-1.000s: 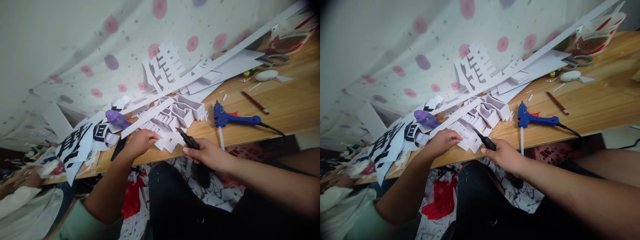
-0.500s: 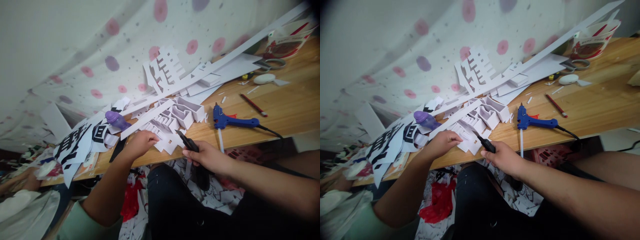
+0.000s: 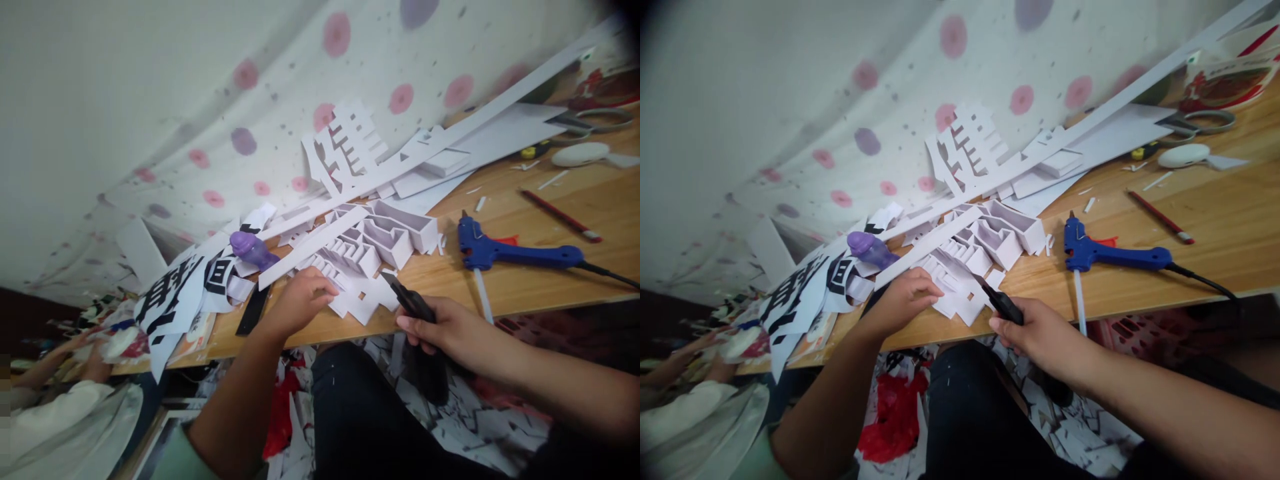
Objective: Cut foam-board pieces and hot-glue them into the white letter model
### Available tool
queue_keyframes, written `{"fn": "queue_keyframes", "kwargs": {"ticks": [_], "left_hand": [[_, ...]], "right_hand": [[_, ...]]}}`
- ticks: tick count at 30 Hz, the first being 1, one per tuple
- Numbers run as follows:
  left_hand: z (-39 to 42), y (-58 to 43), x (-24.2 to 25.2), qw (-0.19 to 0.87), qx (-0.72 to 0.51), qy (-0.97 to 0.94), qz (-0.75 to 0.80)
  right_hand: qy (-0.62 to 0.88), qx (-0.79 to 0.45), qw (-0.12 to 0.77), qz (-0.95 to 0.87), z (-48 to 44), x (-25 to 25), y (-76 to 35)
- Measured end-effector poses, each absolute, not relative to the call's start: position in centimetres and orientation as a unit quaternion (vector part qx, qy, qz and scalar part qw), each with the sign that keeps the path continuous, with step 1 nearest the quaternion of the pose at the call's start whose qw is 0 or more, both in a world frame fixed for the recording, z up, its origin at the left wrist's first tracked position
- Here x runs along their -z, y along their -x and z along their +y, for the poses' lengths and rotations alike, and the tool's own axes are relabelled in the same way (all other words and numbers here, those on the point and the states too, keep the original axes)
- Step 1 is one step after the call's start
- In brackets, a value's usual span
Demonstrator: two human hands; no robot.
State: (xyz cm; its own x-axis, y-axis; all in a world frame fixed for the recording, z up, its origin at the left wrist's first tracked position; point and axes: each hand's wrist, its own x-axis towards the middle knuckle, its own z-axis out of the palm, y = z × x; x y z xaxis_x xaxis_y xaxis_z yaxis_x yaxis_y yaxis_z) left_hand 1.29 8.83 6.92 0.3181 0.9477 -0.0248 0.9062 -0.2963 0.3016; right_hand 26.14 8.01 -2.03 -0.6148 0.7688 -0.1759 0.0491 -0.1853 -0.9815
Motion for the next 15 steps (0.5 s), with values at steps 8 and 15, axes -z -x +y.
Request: {"fn": "queue_keyframes", "kwargs": {"ticks": [8, 15], "left_hand": [[9.2, -0.2, -6.2, 0.193, -0.096, -0.764, 0.608], [9.5, -0.2, -6.1, 0.204, -0.102, -0.762, 0.606]], "right_hand": [[0.384, -0.684, 0.243, -0.571, 8.3, 1.5, -26.0], [0.397, -0.682, 0.238, -0.566, 8.4, 1.5, -25.9]]}}
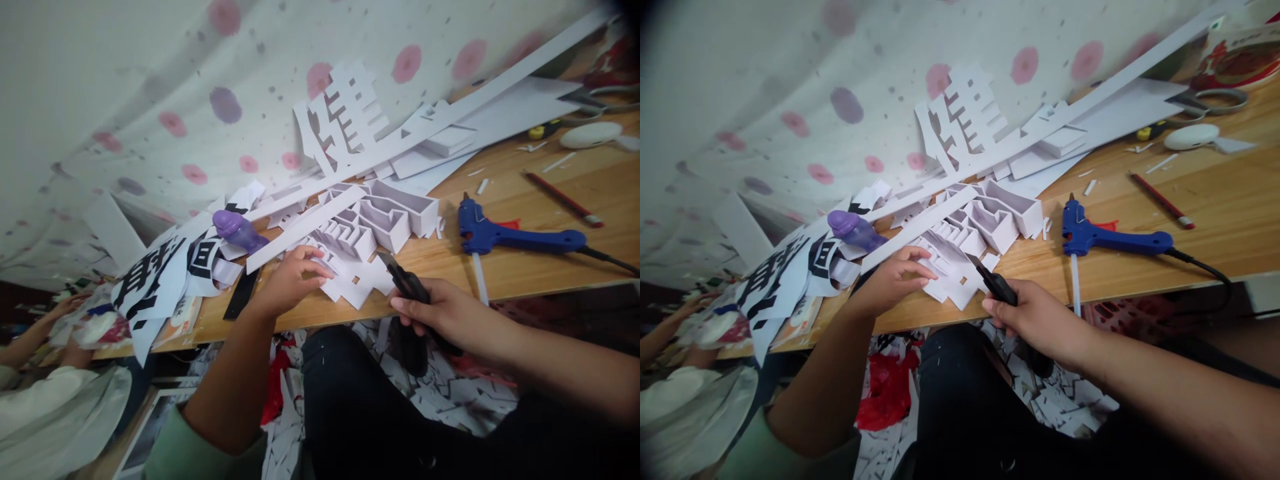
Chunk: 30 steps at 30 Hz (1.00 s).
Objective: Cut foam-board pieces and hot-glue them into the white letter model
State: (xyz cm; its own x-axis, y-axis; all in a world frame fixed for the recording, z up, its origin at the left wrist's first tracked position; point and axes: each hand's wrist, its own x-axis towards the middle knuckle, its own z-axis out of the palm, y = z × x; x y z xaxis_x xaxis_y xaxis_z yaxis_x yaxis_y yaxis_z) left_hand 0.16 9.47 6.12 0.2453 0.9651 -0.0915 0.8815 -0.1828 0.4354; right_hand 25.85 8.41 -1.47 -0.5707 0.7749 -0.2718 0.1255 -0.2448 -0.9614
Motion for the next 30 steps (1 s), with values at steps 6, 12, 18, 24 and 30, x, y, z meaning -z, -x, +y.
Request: {"fn": "queue_keyframes", "kwargs": {"ticks": [6, 12, 18, 24, 30], "left_hand": [[9.38, -0.12, -6.17, 0.185, -0.093, -0.758, 0.619], [9.49, -0.17, -6.29, 0.184, -0.082, -0.76, 0.617], [9.59, -0.01, -6.44, 0.193, -0.07, -0.765, 0.61], [9.43, 0.04, -6.29, 0.189, -0.074, -0.765, 0.611], [9.57, 0.12, -6.23, 0.189, -0.072, -0.767, 0.609]], "right_hand": [[0.396, -0.682, 0.233, -0.569, 8.51, 1.4, -25.68], [0.384, -0.684, 0.232, -0.575, 8.55, 1.51, -25.69], [0.374, -0.679, 0.234, -0.587, 8.57, 1.57, -25.85], [0.37, -0.677, 0.237, -0.59, 8.5, 1.51, -25.99], [0.363, -0.687, 0.248, -0.579, 8.53, 2.06, -25.94]]}}
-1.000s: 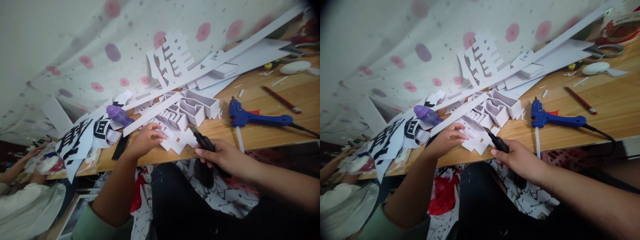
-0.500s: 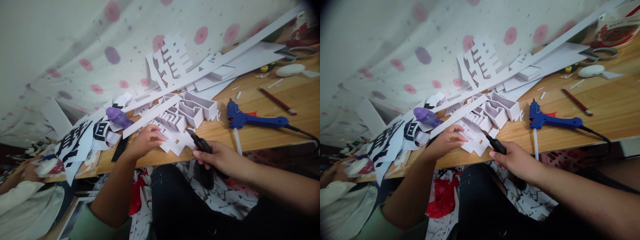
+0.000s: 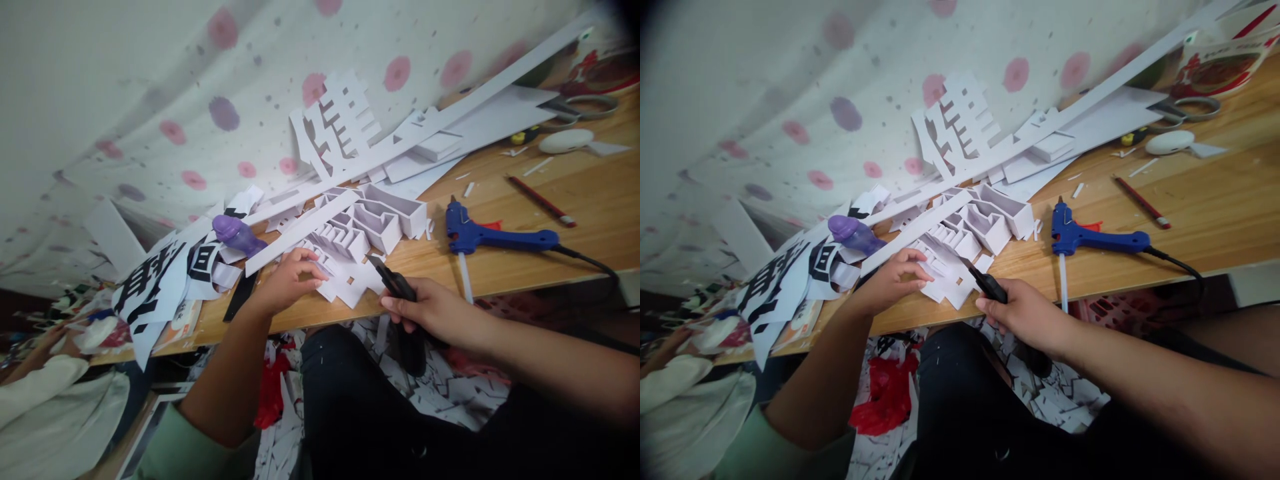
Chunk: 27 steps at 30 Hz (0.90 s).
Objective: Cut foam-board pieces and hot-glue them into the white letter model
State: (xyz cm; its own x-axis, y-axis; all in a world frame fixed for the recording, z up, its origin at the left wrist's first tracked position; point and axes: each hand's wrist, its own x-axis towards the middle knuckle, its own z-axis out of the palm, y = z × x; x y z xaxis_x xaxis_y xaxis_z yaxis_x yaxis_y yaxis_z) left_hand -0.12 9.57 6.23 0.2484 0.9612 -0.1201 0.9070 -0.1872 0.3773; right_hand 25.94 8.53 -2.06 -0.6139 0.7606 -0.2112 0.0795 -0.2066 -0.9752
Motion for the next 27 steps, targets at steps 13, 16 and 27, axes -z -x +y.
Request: {"fn": "queue_keyframes", "kwargs": {"ticks": [13, 16, 27], "left_hand": [[9.1, -0.2, -6.5, 0.19, -0.067, -0.762, 0.615], [8.9, -0.1, -6.2, 0.183, -0.081, -0.763, 0.615], [9.1, 0.2, -5.6, 0.164, -0.095, -0.77, 0.61]], "right_hand": [[0.355, -0.666, 0.252, -0.605, 8.3, 1.9, -26.1], [0.356, -0.664, 0.256, -0.605, 8.4, 2.0, -26.1], [0.381, -0.619, 0.241, -0.643, 7.7, 0.7, -26.5]]}}
